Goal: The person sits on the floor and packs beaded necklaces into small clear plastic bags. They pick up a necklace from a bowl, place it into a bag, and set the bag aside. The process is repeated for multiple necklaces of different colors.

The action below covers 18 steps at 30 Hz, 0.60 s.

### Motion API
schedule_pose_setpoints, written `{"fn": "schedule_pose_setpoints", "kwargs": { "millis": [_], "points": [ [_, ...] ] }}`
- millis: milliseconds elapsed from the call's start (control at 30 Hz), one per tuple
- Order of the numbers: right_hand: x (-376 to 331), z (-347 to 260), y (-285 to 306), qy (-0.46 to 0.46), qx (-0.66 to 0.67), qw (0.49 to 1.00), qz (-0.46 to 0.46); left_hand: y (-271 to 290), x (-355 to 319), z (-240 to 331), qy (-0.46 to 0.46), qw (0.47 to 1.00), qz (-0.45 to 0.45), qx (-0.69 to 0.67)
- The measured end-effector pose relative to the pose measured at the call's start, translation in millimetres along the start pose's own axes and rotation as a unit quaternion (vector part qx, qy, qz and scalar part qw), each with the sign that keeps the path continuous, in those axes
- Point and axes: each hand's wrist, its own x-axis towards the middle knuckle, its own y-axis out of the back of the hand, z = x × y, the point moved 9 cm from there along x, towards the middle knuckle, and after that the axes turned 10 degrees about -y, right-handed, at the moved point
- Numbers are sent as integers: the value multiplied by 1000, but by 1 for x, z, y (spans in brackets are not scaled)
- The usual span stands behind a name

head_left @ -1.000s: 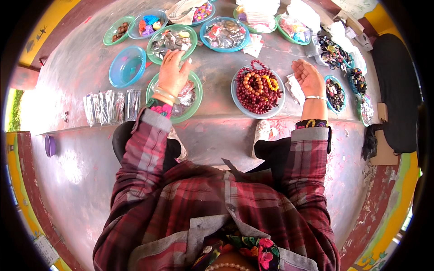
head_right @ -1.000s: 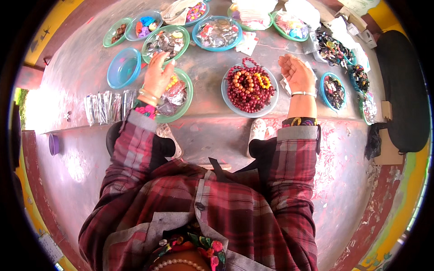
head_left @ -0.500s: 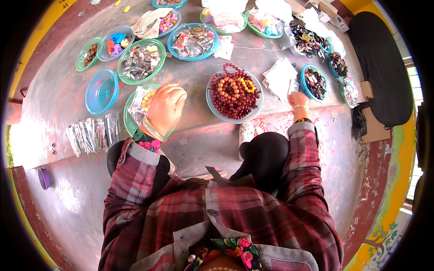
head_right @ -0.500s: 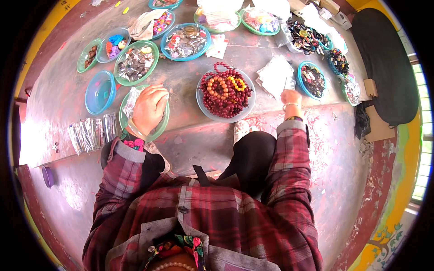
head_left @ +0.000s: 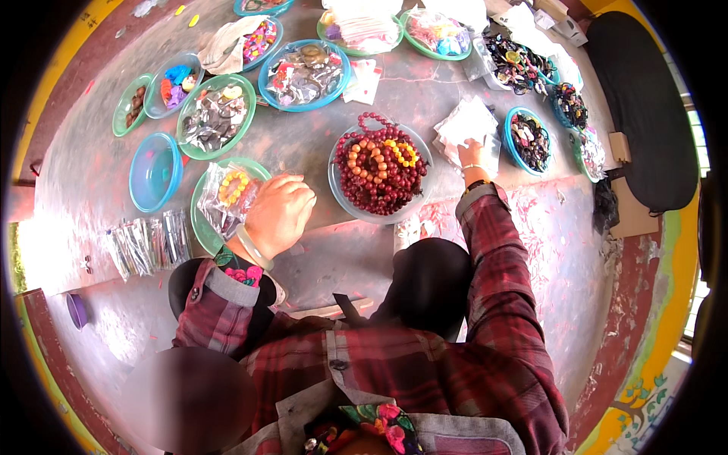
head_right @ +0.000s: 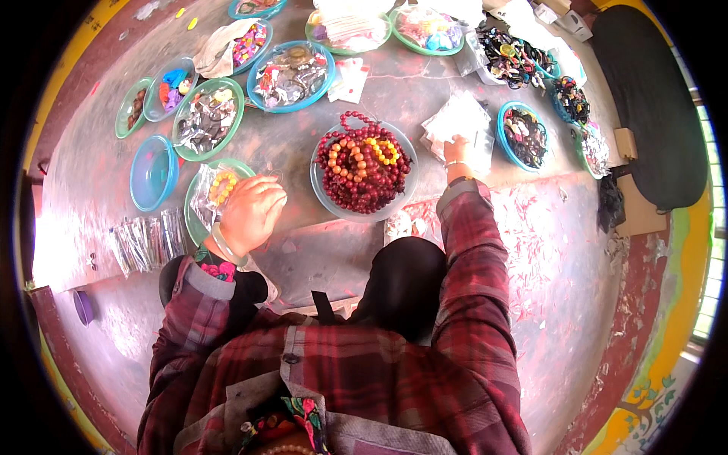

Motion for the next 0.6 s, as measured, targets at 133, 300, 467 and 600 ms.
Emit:
{"fn": "schedule_pose_setpoints", "kwargs": {
  "millis": [133,300,467,600],
  "points": [
    [7,-7,-8,6,-4,1000,16,-13,1,-4,5,1000,-24,-9],
    [-3,-15,-11,-4,-16,999,-31,-27,-2,-10,11,999,-49,-9],
    [5,-1,-4,-37,11,999,12,-29,5,-7,-6,999,-54,1],
    [3,-7,-5,56,-10,997,48,-32,3,-8,-6,998,-55,-4]
  ]
}}
